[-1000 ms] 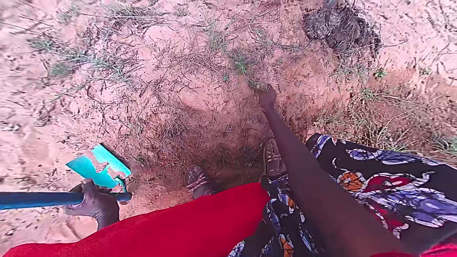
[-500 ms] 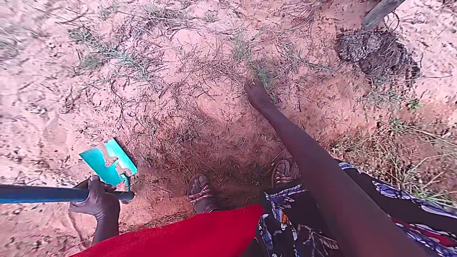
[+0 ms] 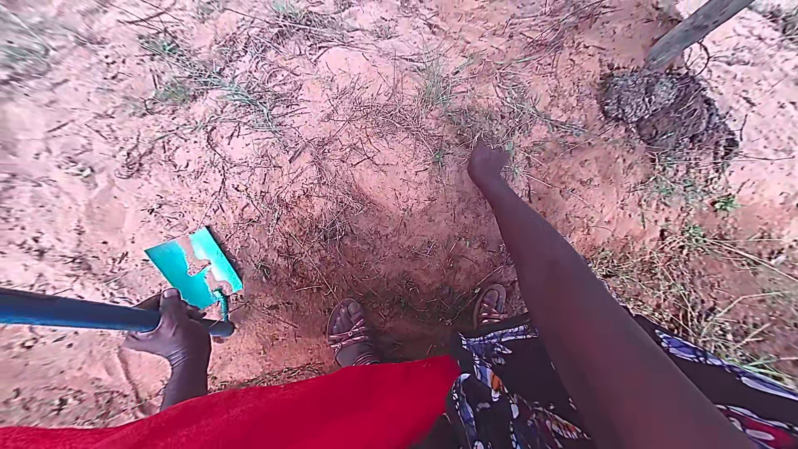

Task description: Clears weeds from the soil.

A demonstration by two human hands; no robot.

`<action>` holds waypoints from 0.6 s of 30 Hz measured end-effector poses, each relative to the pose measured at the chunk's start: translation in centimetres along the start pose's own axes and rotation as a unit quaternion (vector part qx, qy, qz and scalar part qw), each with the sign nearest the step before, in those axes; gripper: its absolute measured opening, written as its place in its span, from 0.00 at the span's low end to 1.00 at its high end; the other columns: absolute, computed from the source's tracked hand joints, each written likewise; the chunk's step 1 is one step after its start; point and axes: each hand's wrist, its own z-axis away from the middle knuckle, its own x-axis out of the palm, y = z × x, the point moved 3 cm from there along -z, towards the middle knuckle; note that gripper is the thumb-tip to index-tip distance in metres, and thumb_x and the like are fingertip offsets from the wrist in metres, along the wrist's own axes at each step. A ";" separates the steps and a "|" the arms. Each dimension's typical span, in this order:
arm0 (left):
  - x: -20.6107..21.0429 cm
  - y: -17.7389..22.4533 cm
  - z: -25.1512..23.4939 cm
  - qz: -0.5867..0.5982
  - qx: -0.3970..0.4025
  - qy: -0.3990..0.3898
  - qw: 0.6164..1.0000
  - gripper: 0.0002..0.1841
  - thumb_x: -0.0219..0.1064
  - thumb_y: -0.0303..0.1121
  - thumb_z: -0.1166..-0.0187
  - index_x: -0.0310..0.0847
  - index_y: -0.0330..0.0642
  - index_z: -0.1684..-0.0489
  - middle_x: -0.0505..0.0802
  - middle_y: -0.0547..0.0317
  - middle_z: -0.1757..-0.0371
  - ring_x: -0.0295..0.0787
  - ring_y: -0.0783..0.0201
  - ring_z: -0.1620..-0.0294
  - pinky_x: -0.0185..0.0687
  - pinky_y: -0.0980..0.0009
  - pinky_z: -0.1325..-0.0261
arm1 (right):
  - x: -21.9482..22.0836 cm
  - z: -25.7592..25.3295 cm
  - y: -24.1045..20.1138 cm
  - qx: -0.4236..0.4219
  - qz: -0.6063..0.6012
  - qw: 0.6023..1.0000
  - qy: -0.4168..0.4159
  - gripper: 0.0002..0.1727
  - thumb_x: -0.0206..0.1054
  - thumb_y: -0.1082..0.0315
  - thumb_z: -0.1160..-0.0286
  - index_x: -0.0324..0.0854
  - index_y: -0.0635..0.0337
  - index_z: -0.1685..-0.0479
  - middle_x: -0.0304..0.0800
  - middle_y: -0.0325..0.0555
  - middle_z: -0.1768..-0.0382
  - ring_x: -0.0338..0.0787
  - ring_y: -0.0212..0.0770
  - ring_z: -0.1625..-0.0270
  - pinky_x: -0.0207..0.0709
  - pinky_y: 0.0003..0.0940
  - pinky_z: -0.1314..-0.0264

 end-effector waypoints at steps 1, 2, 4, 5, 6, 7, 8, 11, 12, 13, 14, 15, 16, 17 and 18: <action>0.1 0.1 0.0 0.004 0.002 0.000 1.000 0.03 0.64 0.27 0.24 0.75 0.45 0.65 0.75 0.80 0.85 0.73 0.82 0.90 0.74 0.82 0.83 | -0.3 0.4 -0.3 0.012 0.004 1.000 -0.019 0.24 0.62 0.72 0.21 0.73 0.77 0.28 0.84 0.77 0.34 0.80 0.77 0.27 0.66 0.77 0.28; 0.1 0.0 0.0 0.007 0.003 0.000 1.000 0.03 0.64 0.27 0.24 0.75 0.45 0.65 0.75 0.80 0.85 0.73 0.82 0.89 0.74 0.82 0.83 | -0.5 0.7 -0.6 0.025 0.007 0.999 -0.038 0.21 0.62 0.71 0.20 0.76 0.78 0.34 0.85 0.76 0.37 0.84 0.75 0.31 0.72 0.75 0.35; 0.0 -0.2 0.1 0.015 0.001 -0.005 1.000 0.03 0.64 0.27 0.23 0.74 0.45 0.64 0.75 0.80 0.85 0.73 0.81 0.89 0.75 0.82 0.83 | -0.4 1.5 -0.8 0.028 0.003 0.997 -0.067 0.19 0.60 0.71 0.19 0.77 0.77 0.37 0.85 0.75 0.37 0.86 0.73 0.33 0.78 0.72 0.42; 0.0 -0.2 0.1 0.018 -0.001 -0.005 1.000 0.03 0.64 0.27 0.23 0.75 0.46 0.64 0.76 0.80 0.85 0.73 0.81 0.89 0.75 0.82 0.83 | -0.3 1.9 -0.9 0.026 0.002 0.997 -0.076 0.19 0.59 0.71 0.17 0.77 0.77 0.35 0.84 0.75 0.36 0.85 0.73 0.32 0.78 0.72 0.41; 0.0 -0.2 0.0 0.017 -0.003 -0.005 1.000 0.03 0.64 0.28 0.22 0.75 0.46 0.64 0.76 0.81 0.84 0.73 0.82 0.89 0.75 0.82 0.83 | -0.3 2.4 -1.1 0.022 0.002 0.996 -0.083 0.20 0.58 0.71 0.16 0.76 0.78 0.33 0.83 0.75 0.34 0.84 0.74 0.31 0.77 0.72 0.40; 0.0 -0.1 0.1 0.015 -0.005 -0.006 1.000 0.03 0.64 0.28 0.22 0.74 0.46 0.64 0.76 0.81 0.84 0.73 0.82 0.89 0.75 0.82 0.82 | -0.1 2.9 -1.2 0.018 0.008 0.996 -0.086 0.20 0.58 0.71 0.16 0.76 0.78 0.33 0.83 0.75 0.33 0.84 0.74 0.31 0.77 0.72 0.40; 0.0 -0.2 0.1 0.016 -0.005 -0.008 1.000 0.03 0.64 0.29 0.22 0.74 0.46 0.63 0.76 0.80 0.83 0.73 0.82 0.88 0.75 0.82 0.82 | 0.4 3.3 -1.4 0.013 0.015 0.996 -0.081 0.19 0.57 0.71 0.16 0.76 0.77 0.34 0.83 0.75 0.33 0.85 0.74 0.31 0.77 0.71 0.41; 0.1 -0.2 0.1 0.020 -0.002 -0.005 1.000 0.03 0.65 0.29 0.24 0.75 0.45 0.64 0.76 0.80 0.84 0.73 0.82 0.89 0.74 0.82 0.83 | 1.2 4.2 -1.6 0.003 0.014 0.997 -0.075 0.18 0.57 0.71 0.15 0.79 0.76 0.36 0.84 0.75 0.35 0.84 0.74 0.31 0.77 0.72 0.39; 0.1 0.0 0.2 0.018 -0.005 -0.003 1.000 0.03 0.65 0.28 0.23 0.75 0.45 0.65 0.76 0.81 0.84 0.72 0.82 0.89 0.74 0.83 0.83 | 1.2 4.5 -1.6 0.001 0.011 0.997 -0.080 0.17 0.58 0.71 0.16 0.80 0.76 0.39 0.85 0.75 0.37 0.85 0.73 0.32 0.77 0.72 0.40; 0.1 0.1 0.2 0.015 -0.009 -0.002 1.000 0.04 0.65 0.28 0.23 0.75 0.45 0.65 0.76 0.81 0.84 0.72 0.83 0.89 0.74 0.83 0.83 | 1.3 4.6 -1.6 0.001 0.009 0.996 -0.085 0.17 0.58 0.70 0.16 0.81 0.75 0.40 0.86 0.73 0.38 0.86 0.72 0.32 0.77 0.71 0.40; 0.1 0.2 0.2 0.012 -0.010 0.000 1.000 0.04 0.66 0.28 0.23 0.75 0.45 0.65 0.76 0.81 0.84 0.72 0.83 0.89 0.74 0.83 0.83 | 1.2 4.5 -1.5 0.003 0.006 0.996 -0.089 0.17 0.59 0.68 0.16 0.83 0.74 0.42 0.87 0.72 0.38 0.86 0.72 0.33 0.77 0.71 0.41; 0.1 0.1 0.1 0.010 -0.011 0.000 1.000 0.04 0.66 0.28 0.23 0.75 0.45 0.65 0.76 0.81 0.84 0.72 0.83 0.89 0.74 0.83 0.83 | 1.2 4.5 -1.4 0.007 0.008 0.996 -0.092 0.17 0.60 0.67 0.17 0.83 0.73 0.43 0.87 0.71 0.38 0.86 0.70 0.33 0.78 0.71 0.41; 0.2 0.1 0.0 0.008 -0.011 0.000 1.000 0.04 0.66 0.29 0.23 0.75 0.45 0.66 0.76 0.81 0.84 0.72 0.83 0.89 0.74 0.82 0.83 | 1.2 4.5 -1.4 0.011 0.011 0.996 -0.092 0.17 0.61 0.67 0.18 0.84 0.71 0.43 0.87 0.70 0.37 0.86 0.70 0.33 0.78 0.71 0.41; 0.2 0.0 0.0 0.007 -0.012 -0.002 1.000 0.05 0.66 0.29 0.23 0.75 0.46 0.66 0.76 0.81 0.84 0.72 0.83 0.89 0.74 0.82 0.83 | 1.2 4.8 -1.4 0.012 0.015 0.996 -0.090 0.16 0.62 0.67 0.19 0.84 0.71 0.44 0.87 0.70 0.38 0.87 0.70 0.34 0.78 0.71 0.42; 0.1 -0.1 0.0 0.007 -0.014 -0.005 1.000 0.05 0.66 0.30 0.23 0.75 0.46 0.66 0.75 0.81 0.84 0.72 0.82 0.89 0.74 0.82 0.83 | 1.2 5.1 -1.3 0.008 0.019 0.996 -0.087 0.15 0.62 0.68 0.19 0.84 0.71 0.44 0.88 0.70 0.39 0.88 0.70 0.35 0.79 0.70 0.44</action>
